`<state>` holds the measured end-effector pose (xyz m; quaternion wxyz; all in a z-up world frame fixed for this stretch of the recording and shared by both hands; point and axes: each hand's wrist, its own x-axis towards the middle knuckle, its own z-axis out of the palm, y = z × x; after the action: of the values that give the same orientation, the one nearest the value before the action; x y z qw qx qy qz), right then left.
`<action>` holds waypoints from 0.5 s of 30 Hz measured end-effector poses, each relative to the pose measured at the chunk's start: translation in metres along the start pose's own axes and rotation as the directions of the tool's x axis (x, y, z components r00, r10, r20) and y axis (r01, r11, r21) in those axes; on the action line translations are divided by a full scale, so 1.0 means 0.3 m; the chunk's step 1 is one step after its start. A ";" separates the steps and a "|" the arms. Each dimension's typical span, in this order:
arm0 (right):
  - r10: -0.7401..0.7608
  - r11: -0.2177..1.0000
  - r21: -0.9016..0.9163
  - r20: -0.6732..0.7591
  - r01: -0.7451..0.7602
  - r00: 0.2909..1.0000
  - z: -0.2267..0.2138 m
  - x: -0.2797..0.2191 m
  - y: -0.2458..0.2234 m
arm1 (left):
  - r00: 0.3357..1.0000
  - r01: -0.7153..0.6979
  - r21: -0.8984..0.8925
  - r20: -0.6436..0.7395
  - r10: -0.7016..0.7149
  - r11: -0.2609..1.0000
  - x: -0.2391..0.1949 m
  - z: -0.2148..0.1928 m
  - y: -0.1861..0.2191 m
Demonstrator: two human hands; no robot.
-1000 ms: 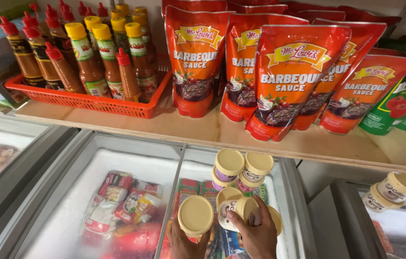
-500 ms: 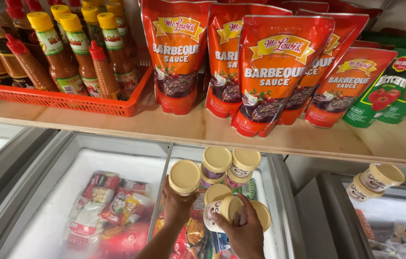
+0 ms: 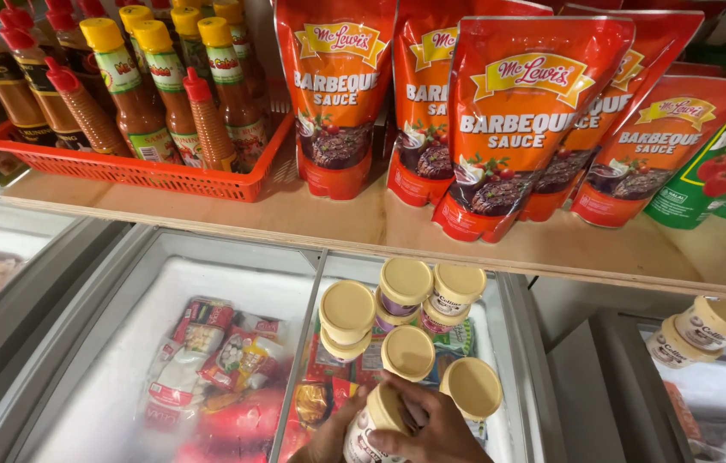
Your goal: Wiping condensation off of dip glaze tubs and organizing them onto a retail shelf.
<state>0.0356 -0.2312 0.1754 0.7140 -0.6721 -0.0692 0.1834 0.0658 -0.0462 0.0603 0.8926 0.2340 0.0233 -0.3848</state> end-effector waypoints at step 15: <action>0.087 0.981 0.175 -0.048 -0.077 0.995 -0.035 0.098 0.215 | 0.977 0.209 0.270 -0.014 -0.213 0.940 -0.182 0.204 0.080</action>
<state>0.0555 -0.2288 0.1066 0.7633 -0.6145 -0.0053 0.1991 0.0357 -0.0217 0.1364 0.8061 0.3466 -0.0113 -0.4795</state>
